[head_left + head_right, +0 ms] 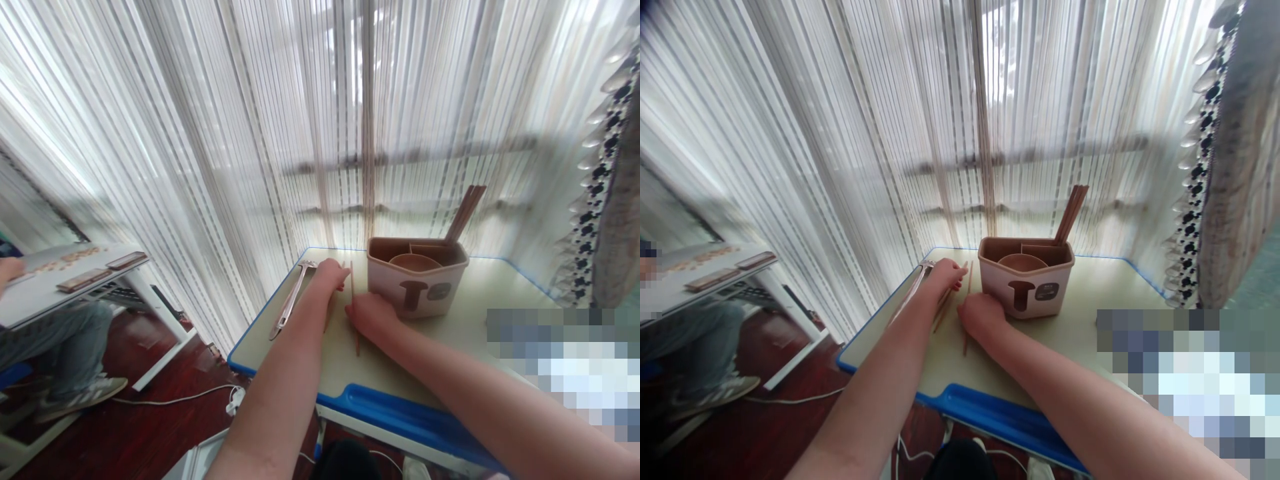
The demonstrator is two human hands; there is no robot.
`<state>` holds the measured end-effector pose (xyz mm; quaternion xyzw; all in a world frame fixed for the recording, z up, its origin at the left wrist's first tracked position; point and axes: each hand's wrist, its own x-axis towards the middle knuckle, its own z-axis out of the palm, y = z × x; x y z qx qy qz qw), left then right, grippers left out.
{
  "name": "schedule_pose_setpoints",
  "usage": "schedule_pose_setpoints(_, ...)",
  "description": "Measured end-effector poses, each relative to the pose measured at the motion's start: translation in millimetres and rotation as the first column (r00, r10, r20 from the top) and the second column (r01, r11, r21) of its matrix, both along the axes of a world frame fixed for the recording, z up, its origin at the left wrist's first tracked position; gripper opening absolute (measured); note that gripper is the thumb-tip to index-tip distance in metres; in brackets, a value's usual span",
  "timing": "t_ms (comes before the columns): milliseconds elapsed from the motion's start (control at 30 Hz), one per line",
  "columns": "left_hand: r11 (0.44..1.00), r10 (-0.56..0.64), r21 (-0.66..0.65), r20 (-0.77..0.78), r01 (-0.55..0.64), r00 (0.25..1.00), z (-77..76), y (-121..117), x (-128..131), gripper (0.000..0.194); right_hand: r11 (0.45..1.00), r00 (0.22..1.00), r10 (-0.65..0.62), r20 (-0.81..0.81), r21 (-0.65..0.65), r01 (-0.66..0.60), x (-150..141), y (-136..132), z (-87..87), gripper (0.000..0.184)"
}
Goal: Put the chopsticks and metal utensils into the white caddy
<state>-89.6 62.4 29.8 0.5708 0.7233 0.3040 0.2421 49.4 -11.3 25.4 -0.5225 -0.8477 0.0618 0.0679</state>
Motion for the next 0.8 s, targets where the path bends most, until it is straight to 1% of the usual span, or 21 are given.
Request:
schedule_pose_setpoints(67,1.000,-0.006,-0.001,0.222,0.006,0.975,-0.8,0.2,1.9,0.030,0.997,0.999,0.022,-0.044,0.081,-0.018,0.5,-0.7,-1.4,0.036)
schedule_pose_setpoints(133,1.000,-0.021,0.025,0.412,0.011,0.911,0.6,-1.2,3.3,0.029,0.988,0.995,0.053,-0.084,0.151,-0.040,0.4,-0.7,-4.2,0.035)
schedule_pose_setpoints(200,0.998,-0.035,0.055,0.516,0.008,0.856,3.9,-3.7,4.3,0.027,0.980,0.990,0.080,-0.115,0.189,-0.057,0.5,0.8,-7.3,0.035)
schedule_pose_setpoints(300,0.996,-0.045,0.090,0.572,-0.008,0.819,10.6,-8.5,5.6,0.021,0.978,0.982,0.091,-0.163,0.201,-0.057,2.0,5.1,-10.4,0.033)
schedule_pose_setpoints(400,0.990,-0.062,0.137,0.652,-0.036,0.756,16.3,-13.0,6.7,0.018,0.979,0.972,0.088,-0.217,0.200,-0.044,3.9,8.2,-10.8,0.032)
schedule_pose_setpoints(600,0.973,-0.079,0.203,0.739,-0.109,0.669,18.3,-15.3,6.3,0.017,0.984,0.937,0.088,-0.337,0.173,-0.030,2.9,8.2,-10.8,0.031)
schedule_pose_setpoints(700,0.959,-0.076,0.232,0.760,-0.161,0.646,18.3,-14.5,6.0,0.018,0.985,0.922,0.100,-0.375,0.166,-0.039,2.6,10.1,-11.8,0.031)
schedule_pose_setpoints(800,0.942,-0.077,0.268,0.761,-0.204,0.645,20.0,-15.0,6.8,0.018,0.985,0.912,0.105,-0.398,0.166,-0.041,3.4,12.7,-13.1,0.032)
